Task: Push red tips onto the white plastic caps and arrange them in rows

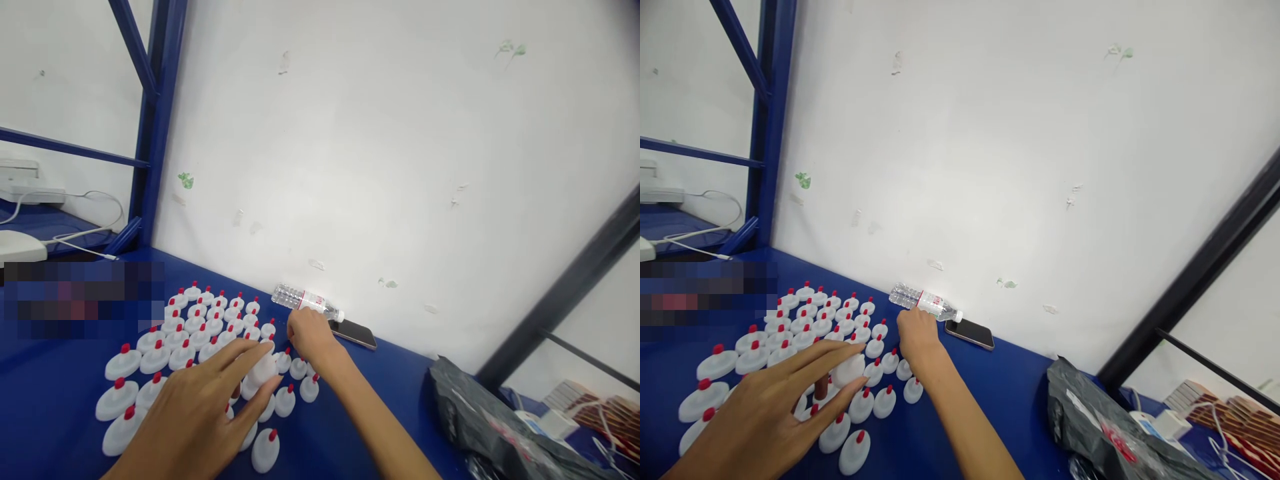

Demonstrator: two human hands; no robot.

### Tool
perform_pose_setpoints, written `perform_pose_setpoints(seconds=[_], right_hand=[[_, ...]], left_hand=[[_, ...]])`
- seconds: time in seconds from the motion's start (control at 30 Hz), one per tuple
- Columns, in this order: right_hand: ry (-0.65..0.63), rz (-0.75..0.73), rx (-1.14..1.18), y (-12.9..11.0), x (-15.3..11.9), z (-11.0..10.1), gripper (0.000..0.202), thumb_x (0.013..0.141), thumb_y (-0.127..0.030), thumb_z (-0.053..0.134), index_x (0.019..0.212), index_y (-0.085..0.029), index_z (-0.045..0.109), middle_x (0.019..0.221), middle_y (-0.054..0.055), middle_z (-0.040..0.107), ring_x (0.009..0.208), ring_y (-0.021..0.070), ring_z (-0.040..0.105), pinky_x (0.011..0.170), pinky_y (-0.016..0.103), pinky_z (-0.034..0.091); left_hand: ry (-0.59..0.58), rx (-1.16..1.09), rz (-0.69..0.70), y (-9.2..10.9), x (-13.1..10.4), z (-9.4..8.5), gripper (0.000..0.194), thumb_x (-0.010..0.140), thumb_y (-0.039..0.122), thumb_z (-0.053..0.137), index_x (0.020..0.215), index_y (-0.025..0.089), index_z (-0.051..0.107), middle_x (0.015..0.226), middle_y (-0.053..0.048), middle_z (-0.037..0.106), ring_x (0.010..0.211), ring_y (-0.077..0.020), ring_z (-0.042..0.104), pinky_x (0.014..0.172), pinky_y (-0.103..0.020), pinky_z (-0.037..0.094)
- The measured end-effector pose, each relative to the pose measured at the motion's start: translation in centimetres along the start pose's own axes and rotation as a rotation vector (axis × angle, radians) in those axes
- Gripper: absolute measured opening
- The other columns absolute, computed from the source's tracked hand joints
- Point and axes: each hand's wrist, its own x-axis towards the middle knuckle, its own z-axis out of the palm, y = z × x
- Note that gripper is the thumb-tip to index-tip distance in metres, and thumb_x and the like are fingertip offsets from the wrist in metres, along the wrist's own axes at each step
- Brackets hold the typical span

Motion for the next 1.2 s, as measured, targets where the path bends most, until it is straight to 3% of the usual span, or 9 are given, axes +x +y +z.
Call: perform_pose_setpoints(seconds=[0.1,0.23,0.37,0.5,0.7,0.97,1.07,1.2], right_hand=[[0.019,-0.015,0.036,0.3,-0.1,0.0,0.027,0.081,0.003,0.072,0.092,-0.018,0.084,0.107,0.016,0.083,0.107,0.0317,0.078,0.086,0.034,0.054],[0.111,-0.031,0.155,1.9,-0.9,-1.0,0.026,0.088,-0.005,0.073,0.105,-0.02,0.086,0.11,0.013,0.083,0.111,0.0307,0.076,0.092,0.036,0.053],[0.177,-0.075,0.341,3.6,-3.5,-2.5,0.021,0.095,-0.021,0.073,0.11,-0.027,0.086,0.101,0.003,0.084,0.093,0.0221,0.077,0.083,0.029,0.054],[0.175,-0.107,0.804,3.8,-7.0,-2.8,0.021,0.095,-0.039,0.073,0.105,-0.028,0.088,0.072,-0.001,0.076,0.06,0.0158,0.061,0.058,0.026,0.045],[0.199,-0.063,1.28,1.7,-10.2,-0.3,0.036,0.082,-0.056,0.085,0.094,-0.022,0.085,0.072,0.002,0.075,0.057,0.0147,0.064,0.049,0.022,0.04],[0.197,-0.058,1.381,0.1,-10.7,1.4,0.03,0.08,-0.05,0.088,0.091,-0.023,0.085,0.063,0.001,0.073,0.057,0.0169,0.07,0.046,0.021,0.038],[0.212,-0.067,1.384,0.1,-10.7,2.0,0.029,0.083,-0.049,0.087,0.092,-0.022,0.085,0.059,0.0,0.071,0.054,0.0153,0.069,0.049,0.021,0.04],[0.233,-0.083,1.414,-0.1,-10.7,2.9,0.031,0.085,-0.051,0.085,0.092,-0.021,0.084,0.057,0.0,0.07,0.053,0.0146,0.067,0.052,0.022,0.044]], left_hand=[[0.008,0.014,0.01,0.1,0.2,0.0,0.05,0.111,0.057,0.042,0.112,0.022,0.078,0.107,-0.005,0.086,0.08,-0.0208,0.084,0.064,-0.028,0.067],[0.009,0.007,0.02,0.0,0.0,0.2,0.05,0.111,0.055,0.041,0.112,0.022,0.078,0.106,-0.004,0.086,0.082,-0.0211,0.084,0.063,-0.028,0.067],[-0.038,-0.017,-0.021,-0.2,-0.4,0.5,0.045,0.109,0.055,0.046,0.114,0.024,0.079,0.107,-0.002,0.085,0.073,-0.019,0.083,0.058,-0.028,0.064],[-0.109,-0.051,-0.063,-0.4,-1.1,1.1,0.043,0.106,0.055,0.052,0.12,0.025,0.078,0.102,-0.001,0.085,0.069,-0.0192,0.081,0.061,-0.029,0.063],[-0.224,-0.085,-0.109,-0.6,-2.4,2.0,0.047,0.102,0.05,0.06,0.141,0.026,0.069,0.071,0.006,0.077,0.051,-0.0155,0.069,0.056,-0.026,0.056],[-0.18,-0.111,0.001,0.0,-1.4,1.5,0.039,0.103,0.048,0.058,0.129,0.024,0.074,0.06,0.007,0.073,0.041,-0.0144,0.065,0.043,-0.024,0.046],[-0.149,-0.112,0.024,0.2,-1.0,1.2,0.04,0.105,0.048,0.055,0.132,0.025,0.072,0.063,0.007,0.075,0.042,-0.0138,0.066,0.044,-0.023,0.047],[-0.16,-0.123,0.029,0.3,-1.2,1.1,0.04,0.104,0.048,0.057,0.134,0.026,0.071,0.053,0.01,0.067,0.04,-0.0138,0.063,0.045,-0.022,0.048]])
